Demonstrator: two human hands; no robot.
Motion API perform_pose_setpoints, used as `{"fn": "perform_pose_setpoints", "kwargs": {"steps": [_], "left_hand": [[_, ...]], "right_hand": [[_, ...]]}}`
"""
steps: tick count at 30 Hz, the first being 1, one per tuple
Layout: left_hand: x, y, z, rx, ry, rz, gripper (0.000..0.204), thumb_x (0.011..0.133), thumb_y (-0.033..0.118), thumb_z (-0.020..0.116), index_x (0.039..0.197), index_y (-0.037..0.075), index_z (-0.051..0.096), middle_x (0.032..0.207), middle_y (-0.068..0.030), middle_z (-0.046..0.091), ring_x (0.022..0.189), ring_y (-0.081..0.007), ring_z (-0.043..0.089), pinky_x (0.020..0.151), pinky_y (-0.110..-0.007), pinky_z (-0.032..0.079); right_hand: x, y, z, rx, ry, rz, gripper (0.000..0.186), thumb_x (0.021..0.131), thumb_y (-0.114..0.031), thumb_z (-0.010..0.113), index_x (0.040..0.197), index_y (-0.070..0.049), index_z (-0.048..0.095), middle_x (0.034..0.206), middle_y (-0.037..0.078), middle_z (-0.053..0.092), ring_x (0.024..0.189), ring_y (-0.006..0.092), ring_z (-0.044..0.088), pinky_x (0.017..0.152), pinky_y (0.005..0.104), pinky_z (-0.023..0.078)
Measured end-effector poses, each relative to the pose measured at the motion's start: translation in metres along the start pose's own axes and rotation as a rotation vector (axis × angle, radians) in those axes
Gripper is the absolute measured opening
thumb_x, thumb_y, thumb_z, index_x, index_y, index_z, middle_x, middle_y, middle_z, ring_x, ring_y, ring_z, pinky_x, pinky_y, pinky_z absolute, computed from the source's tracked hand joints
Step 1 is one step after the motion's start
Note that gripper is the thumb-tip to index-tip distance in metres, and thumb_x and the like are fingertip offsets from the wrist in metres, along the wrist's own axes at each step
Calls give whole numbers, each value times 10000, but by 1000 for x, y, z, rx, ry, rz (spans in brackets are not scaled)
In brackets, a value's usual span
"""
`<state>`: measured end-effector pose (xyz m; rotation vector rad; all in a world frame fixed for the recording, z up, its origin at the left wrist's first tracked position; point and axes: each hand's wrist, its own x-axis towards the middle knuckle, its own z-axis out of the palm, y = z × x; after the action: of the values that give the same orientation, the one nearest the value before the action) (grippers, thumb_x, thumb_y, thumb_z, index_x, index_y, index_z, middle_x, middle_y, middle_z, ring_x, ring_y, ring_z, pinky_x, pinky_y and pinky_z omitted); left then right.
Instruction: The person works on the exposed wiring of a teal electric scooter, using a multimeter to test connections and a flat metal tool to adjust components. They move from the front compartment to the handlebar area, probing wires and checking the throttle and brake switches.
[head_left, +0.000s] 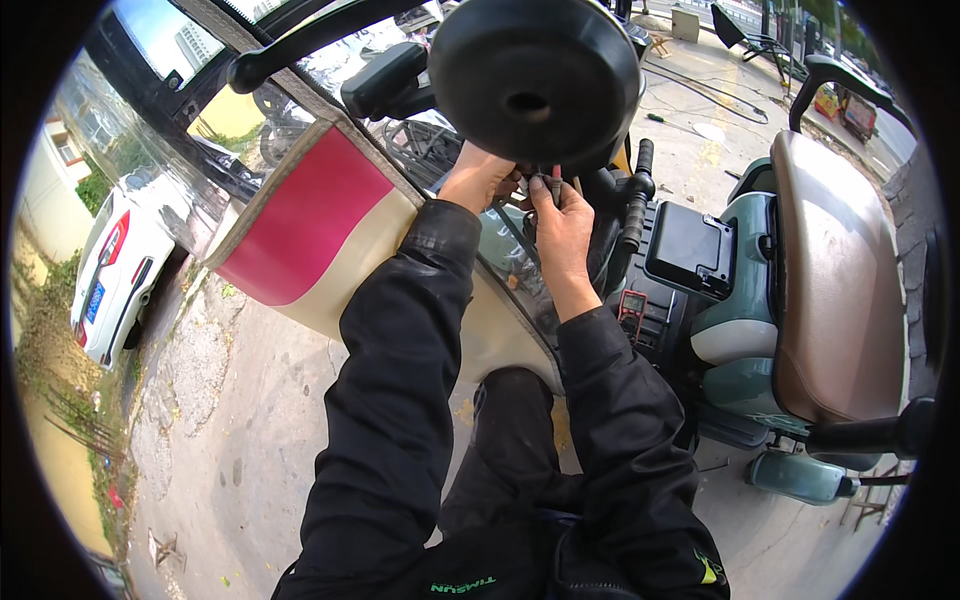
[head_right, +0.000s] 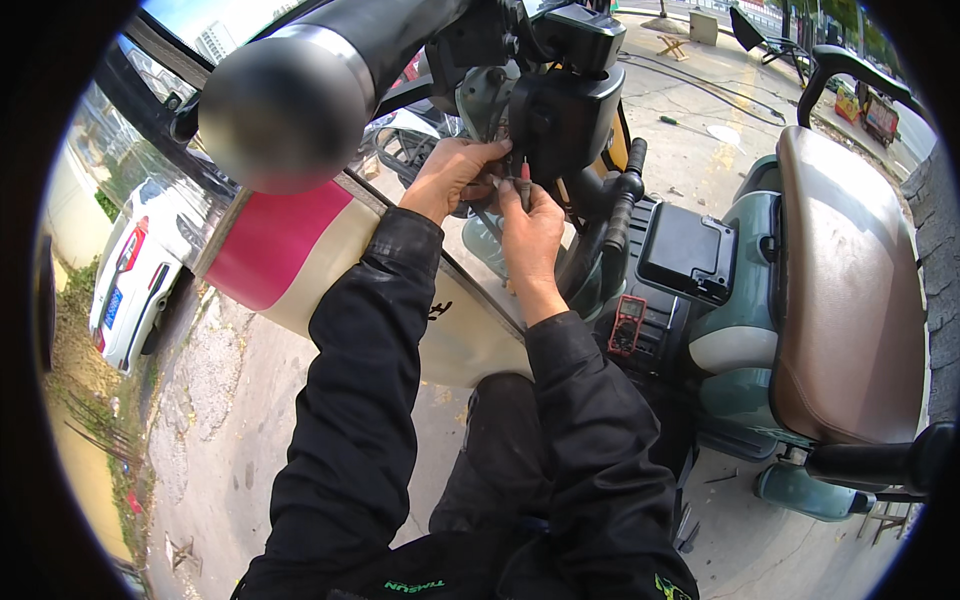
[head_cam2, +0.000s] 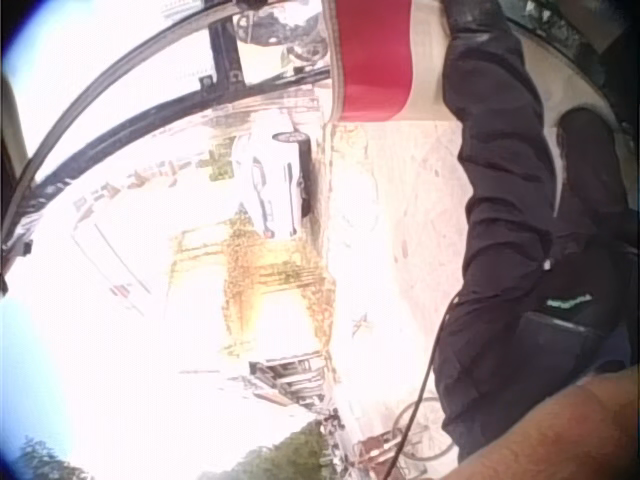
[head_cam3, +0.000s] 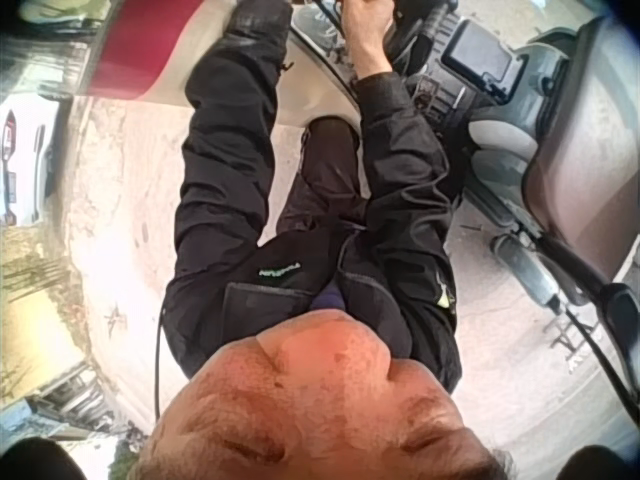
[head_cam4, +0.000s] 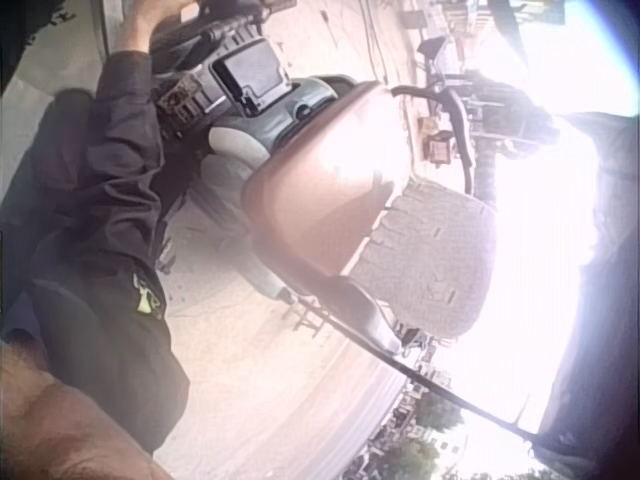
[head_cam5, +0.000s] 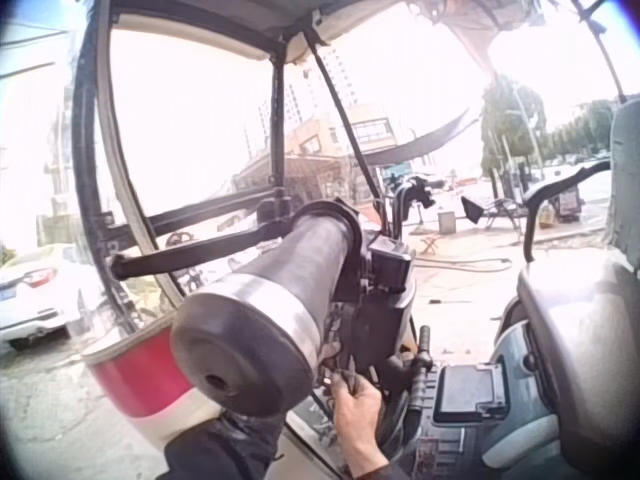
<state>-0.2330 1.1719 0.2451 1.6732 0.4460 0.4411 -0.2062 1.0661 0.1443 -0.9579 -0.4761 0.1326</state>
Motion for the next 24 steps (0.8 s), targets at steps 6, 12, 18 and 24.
{"fn": "perform_pose_setpoints", "kwargs": {"steps": [6,12,18,24], "left_hand": [[-6,-3,-5,118,-5,6,263,918,237,702,1013,-7,708,848,-34,684,639,-75,589,569,-214,461],[-11,-22,-5,609,98,401,339,840,202,742,1081,-35,732,872,-98,750,720,-131,683,668,-269,534],[-12,-33,7,640,254,495,278,826,211,752,1036,29,769,808,-124,752,700,-176,712,687,-280,542],[-10,-40,-9,694,221,557,217,864,175,732,1037,52,775,777,-108,750,668,-177,717,662,-291,550]], "right_hand": [[14,-16,-30,188,-166,283,226,987,-268,679,881,-69,661,725,-19,619,534,37,485,428,189,331],[27,-27,-46,194,-284,405,199,987,-256,673,929,-67,653,762,-8,628,590,49,532,438,184,372],[27,-19,-55,291,-312,410,236,1003,-251,649,1106,-39,657,827,-6,632,637,54,552,458,182,399],[25,-6,-54,507,-326,440,212,1011,-238,639,1098,-46,643,877,10,633,670,75,554,474,192,403]]}}
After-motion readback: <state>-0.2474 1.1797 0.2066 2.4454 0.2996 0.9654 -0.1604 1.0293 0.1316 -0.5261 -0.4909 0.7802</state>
